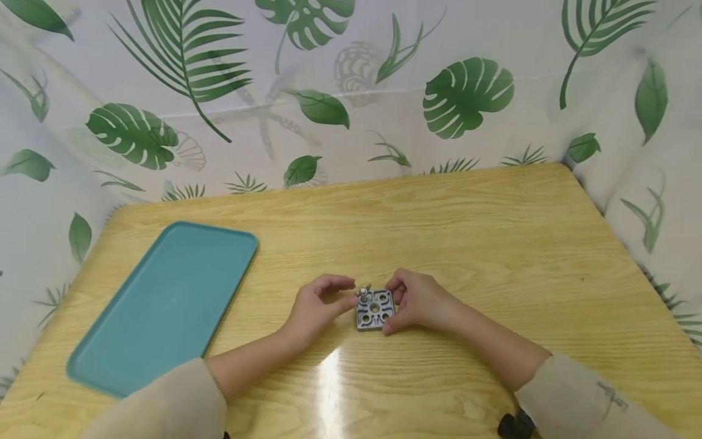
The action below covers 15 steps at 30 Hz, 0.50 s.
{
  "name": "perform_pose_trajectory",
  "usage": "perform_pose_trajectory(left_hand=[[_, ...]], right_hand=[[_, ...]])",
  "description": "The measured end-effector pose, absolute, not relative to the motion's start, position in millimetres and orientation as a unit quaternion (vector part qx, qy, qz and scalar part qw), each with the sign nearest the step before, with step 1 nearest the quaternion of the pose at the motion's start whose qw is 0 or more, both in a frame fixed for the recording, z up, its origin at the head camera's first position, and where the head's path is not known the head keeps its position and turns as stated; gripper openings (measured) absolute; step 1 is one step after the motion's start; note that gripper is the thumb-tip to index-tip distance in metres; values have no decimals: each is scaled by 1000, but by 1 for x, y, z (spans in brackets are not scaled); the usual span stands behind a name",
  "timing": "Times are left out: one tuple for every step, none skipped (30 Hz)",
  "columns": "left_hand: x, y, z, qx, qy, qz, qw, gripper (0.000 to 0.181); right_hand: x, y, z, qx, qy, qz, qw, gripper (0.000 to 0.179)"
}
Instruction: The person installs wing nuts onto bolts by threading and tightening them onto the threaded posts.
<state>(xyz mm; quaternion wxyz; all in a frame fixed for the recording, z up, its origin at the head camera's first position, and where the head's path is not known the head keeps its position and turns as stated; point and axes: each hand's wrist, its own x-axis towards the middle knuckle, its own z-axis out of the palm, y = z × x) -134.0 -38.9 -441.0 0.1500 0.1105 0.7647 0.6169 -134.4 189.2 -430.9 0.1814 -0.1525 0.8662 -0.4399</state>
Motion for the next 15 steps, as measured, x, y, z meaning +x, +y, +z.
perform_pose_trajectory(left_hand=[[-131,-37,-441,107,764,621,138,34],[-129,-34,-442,103,762,626,130,33],[-127,-32,-443,100,761,628,125,31],[-126,-31,-444,98,760,631,120,29],[-125,-29,-445,98,759,633,116,26],[-125,-28,-446,98,759,634,112,24],[-125,-27,-446,100,759,635,106,21],[-126,-26,-447,102,759,635,101,19],[-127,-26,-448,106,761,632,97,17],[-129,-25,-448,115,762,631,91,15],[-131,-26,-449,125,763,628,88,14],[-134,-26,-449,137,763,625,89,14],[-137,-27,-450,152,762,622,96,15],[-141,-28,-450,168,760,618,110,15],[-147,-30,-450,187,758,612,126,16]], right_hand=[[-135,189,-431,-149,867,-438,183,67],[-135,190,-430,-141,867,-438,191,67],[-135,189,-430,-141,867,-437,193,67],[-135,189,-429,-140,867,-437,195,66],[-135,189,-429,-137,867,-436,198,66],[-135,189,-428,-139,867,-435,198,65],[-134,189,-427,-139,868,-434,198,65],[-134,189,-426,-140,867,-435,197,64],[-134,188,-425,-141,867,-435,196,64],[-134,188,-425,-142,867,-436,195,64],[-134,188,-425,-143,867,-435,194,64],[-134,188,-425,-145,867,-435,193,65],[-134,188,-425,-146,867,-436,193,65],[-134,189,-426,-147,867,-436,193,65],[-135,189,-426,-148,867,-436,193,65]])
